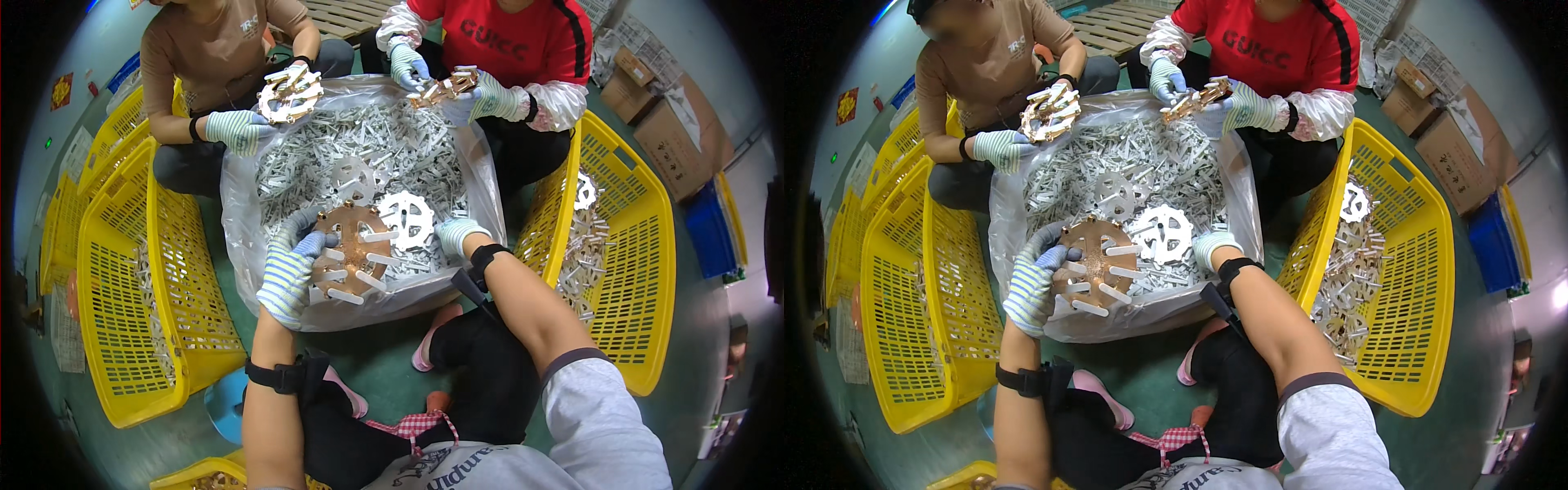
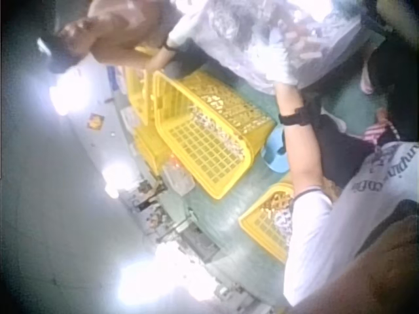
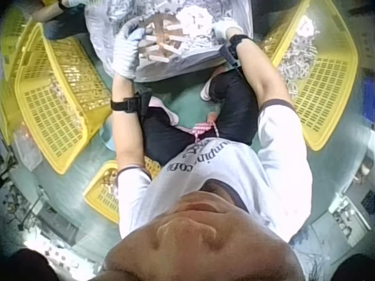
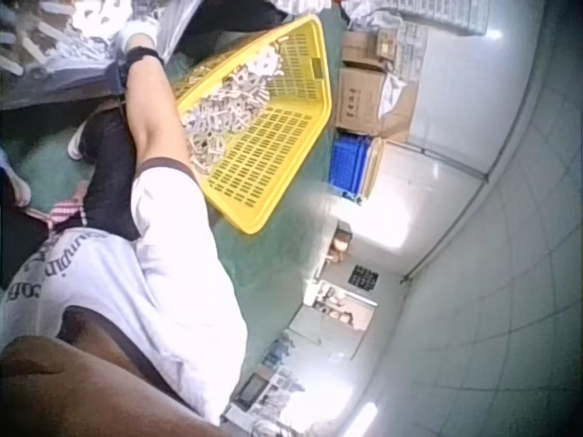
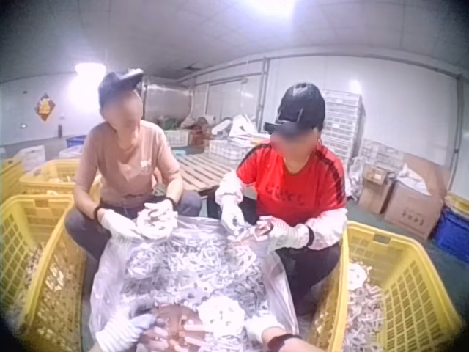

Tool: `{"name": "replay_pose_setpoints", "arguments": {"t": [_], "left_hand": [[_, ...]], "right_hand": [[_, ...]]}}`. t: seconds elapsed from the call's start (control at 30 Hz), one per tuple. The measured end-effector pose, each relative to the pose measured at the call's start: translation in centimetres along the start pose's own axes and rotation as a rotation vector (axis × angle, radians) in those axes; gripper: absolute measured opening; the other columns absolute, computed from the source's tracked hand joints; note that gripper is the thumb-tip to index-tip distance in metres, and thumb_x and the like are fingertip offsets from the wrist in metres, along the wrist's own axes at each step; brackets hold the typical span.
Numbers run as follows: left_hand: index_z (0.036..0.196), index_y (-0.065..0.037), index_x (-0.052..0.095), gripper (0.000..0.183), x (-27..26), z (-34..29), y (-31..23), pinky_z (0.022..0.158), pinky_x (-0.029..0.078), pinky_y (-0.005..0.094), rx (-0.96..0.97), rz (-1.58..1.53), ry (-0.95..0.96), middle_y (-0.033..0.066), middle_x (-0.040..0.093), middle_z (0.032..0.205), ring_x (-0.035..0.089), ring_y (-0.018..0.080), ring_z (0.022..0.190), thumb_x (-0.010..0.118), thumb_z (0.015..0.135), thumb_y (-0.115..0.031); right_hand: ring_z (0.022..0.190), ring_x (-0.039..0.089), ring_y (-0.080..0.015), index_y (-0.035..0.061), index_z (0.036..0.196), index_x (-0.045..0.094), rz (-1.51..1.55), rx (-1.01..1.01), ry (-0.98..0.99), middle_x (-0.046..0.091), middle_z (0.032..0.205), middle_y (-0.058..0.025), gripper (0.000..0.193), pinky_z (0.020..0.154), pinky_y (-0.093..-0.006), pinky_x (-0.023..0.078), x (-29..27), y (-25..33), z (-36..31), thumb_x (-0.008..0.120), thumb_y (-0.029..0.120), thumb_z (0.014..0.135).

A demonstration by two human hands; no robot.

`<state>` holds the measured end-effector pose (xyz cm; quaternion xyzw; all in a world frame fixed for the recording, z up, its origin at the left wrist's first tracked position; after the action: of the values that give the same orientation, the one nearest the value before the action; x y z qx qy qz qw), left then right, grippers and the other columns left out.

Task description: The person sits on the floor and assembles small white plastic pieces onto a circular metal base. They pick up the plastic pieces from a central bag and attach them to the base, then place the completed unit into a yellow basket.

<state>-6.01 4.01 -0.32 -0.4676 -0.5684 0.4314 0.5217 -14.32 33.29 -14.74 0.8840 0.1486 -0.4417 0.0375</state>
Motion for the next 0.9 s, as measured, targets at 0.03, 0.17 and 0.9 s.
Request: {"name": "replay_pose_setpoints", "arguments": {"t": [0.03,0.17,0.9], "left_hand": [[0.126,0.004,0.052,0.044,-0.1,0.0,-0.4,0.074,0.055,0.0285,0.026,-0.001,-0.005,0.0116,0.062,0.103,0.062,0.0163,0.088,0.058,0.086,-0.011],[0.124,0.0,0.056,0.042,-0.1,-0.4,-1.3,0.071,0.052,0.0266,-0.005,0.083,0.009,0.0068,0.063,0.095,0.059,0.0125,0.081,0.059,0.085,-0.015],[0.11,-0.005,0.064,0.036,2.5,-0.8,0.0,0.064,0.045,0.0255,-0.114,0.379,0.14,0.0002,0.06,0.086,0.052,0.0085,0.073,0.056,0.095,-0.038]], "right_hand": [[0.103,0.065,-0.0323,0.0086,0.114,0.067,-0.004,-0.052,0.139,0.067,0.114,-0.014,0.036,0.087,-0.0412,0.052,0.7,0.8,-0.1,0.066,0.019,0.079],[0.095,0.065,-0.0294,0.0061,0.116,0.065,0.124,-0.159,0.185,0.068,0.109,-0.0134,0.04,0.081,-0.0391,0.052,-0.9,3.4,-0.7,0.07,0.023,0.08],[0.091,0.059,-0.0355,0.0069,0.103,0.066,0.503,-0.798,-0.907,0.063,0.093,-0.0146,0.026,0.08,-0.0447,0.048,-16.0,9.5,-15.1,0.066,0.02,0.081]]}}
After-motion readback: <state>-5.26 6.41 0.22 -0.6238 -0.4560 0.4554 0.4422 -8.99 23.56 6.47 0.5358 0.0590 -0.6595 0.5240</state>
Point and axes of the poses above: each hand's wrist, its own z-axis towards the middle knuckle, its own x-axis out of the palm, y = z × x, the point moved 6 cm from there along z, towards the middle knuckle
